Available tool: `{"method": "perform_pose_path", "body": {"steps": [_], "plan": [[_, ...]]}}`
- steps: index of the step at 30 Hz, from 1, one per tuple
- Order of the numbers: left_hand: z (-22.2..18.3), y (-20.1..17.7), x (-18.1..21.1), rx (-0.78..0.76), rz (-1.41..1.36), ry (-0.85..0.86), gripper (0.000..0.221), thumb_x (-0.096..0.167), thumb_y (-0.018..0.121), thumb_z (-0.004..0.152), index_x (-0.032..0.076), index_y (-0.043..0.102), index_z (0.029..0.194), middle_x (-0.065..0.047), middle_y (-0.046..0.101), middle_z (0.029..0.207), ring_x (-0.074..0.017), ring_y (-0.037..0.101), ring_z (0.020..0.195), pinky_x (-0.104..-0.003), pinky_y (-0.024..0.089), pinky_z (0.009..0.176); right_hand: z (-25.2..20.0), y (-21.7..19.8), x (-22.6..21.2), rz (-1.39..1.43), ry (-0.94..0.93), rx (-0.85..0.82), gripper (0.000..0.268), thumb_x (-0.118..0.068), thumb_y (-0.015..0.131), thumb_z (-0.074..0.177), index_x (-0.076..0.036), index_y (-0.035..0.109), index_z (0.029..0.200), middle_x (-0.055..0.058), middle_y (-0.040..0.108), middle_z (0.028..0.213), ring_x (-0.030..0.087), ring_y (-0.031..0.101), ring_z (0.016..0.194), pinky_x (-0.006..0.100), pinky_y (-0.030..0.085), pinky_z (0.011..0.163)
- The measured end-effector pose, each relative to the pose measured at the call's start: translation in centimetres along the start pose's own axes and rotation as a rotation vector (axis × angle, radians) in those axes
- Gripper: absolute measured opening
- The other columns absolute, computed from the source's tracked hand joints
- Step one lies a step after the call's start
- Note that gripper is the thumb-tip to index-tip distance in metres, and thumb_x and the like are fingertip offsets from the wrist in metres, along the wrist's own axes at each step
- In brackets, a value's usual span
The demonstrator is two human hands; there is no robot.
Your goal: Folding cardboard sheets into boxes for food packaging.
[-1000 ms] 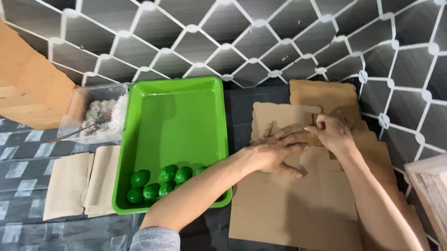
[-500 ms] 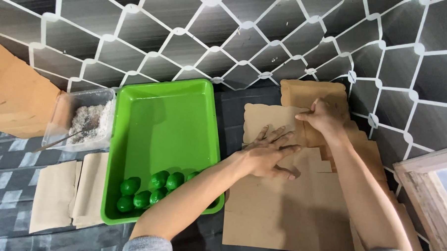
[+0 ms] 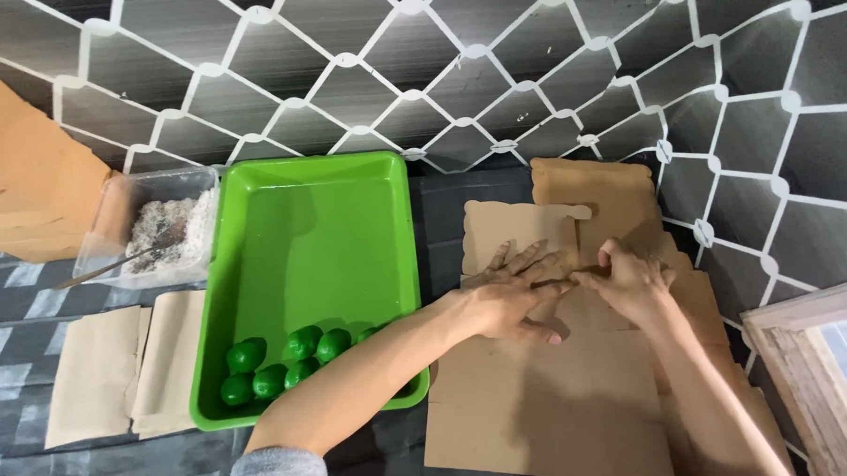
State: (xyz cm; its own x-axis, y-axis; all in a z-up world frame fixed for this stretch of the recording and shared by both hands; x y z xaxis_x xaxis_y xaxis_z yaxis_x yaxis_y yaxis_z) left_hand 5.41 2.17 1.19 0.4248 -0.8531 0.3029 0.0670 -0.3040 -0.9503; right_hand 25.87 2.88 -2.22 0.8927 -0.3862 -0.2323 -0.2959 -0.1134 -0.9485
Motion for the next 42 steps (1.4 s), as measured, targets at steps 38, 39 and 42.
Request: {"method": "perform_pose_path", "body": {"steps": [38, 39, 42], "plan": [[1.0, 1.7, -1.2, -0.022, -0.014, -0.046, 0.068, 0.071, 0.046, 0.094, 0.037, 0.043, 0.152, -0.003, 0.024, 0.17, -0.0323, 0.013, 0.159, -0.058, 0.016, 0.127, 12.2, 2.7, 0.2, 0.274, -0.088, 0.035, 0.056, -0.043, 0.092, 0.067, -0.01, 0.058, 0.096, 0.013, 0.065, 0.096, 0.035, 0.064, 0.101, 0.041, 0.046, 0.081], [1.2, 2.2, -1.5, -0.019, 0.001, -0.05, 0.068, 0.072, 0.046, 0.093, 0.037, 0.042, 0.152, -0.003, 0.022, 0.17, -0.032, 0.011, 0.16, -0.058, 0.014, 0.127, 14.1, 3.4, 0.5, 0.265, -0.076, 0.008, 0.054, -0.042, 0.092, 0.067, -0.01, 0.059, 0.096, 0.011, 0.065, 0.093, 0.032, 0.065, 0.098, 0.039, 0.045, 0.076], [1.7, 2.4, -2.0, 0.009, -0.026, -0.037, 0.058, 0.067, 0.047, 0.097, 0.039, 0.045, 0.148, -0.002, 0.028, 0.168, -0.032, 0.019, 0.158, -0.057, 0.019, 0.127, 13.8, 3.0, -0.1, 0.261, -0.089, 0.001, 0.047, -0.036, 0.092, 0.067, -0.009, 0.062, 0.091, 0.011, 0.064, 0.087, 0.032, 0.065, 0.09, 0.039, 0.045, 0.069]]}}
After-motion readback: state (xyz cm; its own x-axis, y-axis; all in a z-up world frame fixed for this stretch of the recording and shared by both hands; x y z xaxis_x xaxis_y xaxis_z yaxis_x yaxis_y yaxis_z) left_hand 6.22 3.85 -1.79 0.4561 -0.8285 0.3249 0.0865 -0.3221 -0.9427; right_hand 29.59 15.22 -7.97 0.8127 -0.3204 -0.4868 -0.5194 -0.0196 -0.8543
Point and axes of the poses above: each hand's wrist, its own z-axis towards the middle knuckle, its own y-axis out of the palm, x = y × z, the point moved 7 cm from there along z, towards the middle knuckle
